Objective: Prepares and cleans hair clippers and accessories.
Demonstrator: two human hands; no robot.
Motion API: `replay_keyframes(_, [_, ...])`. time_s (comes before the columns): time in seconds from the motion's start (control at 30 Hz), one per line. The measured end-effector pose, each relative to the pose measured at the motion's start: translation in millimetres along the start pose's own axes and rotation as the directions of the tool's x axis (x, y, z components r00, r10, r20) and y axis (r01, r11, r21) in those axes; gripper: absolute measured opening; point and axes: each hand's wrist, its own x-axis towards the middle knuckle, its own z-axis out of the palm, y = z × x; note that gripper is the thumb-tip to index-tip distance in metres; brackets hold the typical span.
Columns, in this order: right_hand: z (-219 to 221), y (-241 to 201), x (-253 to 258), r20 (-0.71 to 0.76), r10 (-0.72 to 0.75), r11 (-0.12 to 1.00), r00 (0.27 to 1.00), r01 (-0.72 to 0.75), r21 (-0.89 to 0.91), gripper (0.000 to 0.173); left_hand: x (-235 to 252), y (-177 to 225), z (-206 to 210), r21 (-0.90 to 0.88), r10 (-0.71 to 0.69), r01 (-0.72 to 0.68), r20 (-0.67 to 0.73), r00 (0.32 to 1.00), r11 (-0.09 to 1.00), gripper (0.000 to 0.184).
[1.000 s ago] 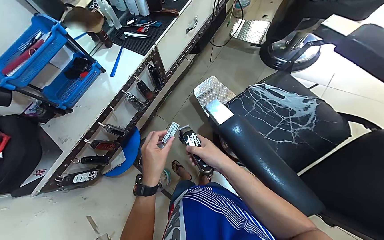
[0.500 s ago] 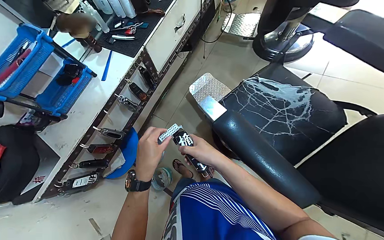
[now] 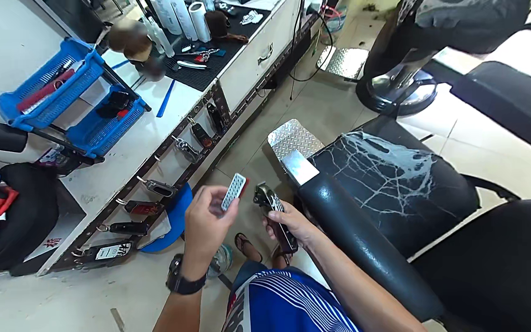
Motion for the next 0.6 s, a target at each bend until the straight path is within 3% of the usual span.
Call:
replay_keyframes(0.1, [-8,2,-3,0.032,-0.101,0.994,0.994,0.1,0.041,0.062,-22,-1,1,-0.099,-0.004,0.01,0.052,0.999,0.995,0.026])
replay_keyframes(0.27, [-17,4,0,0.084,-0.21,0.977,0.974,0.212,-0.023,0.081,-40,3,10,-0.259,0.028,-0.01,0.064,0.998,0.966,0.027])
replay_keyframes(0.6, [1,1,1,0.024,-0.32,0.918,0.947,0.316,-0.239,0.081,-39,1,17,-0.169,0.081,-0.077,0.016,0.997,0.983,0.027])
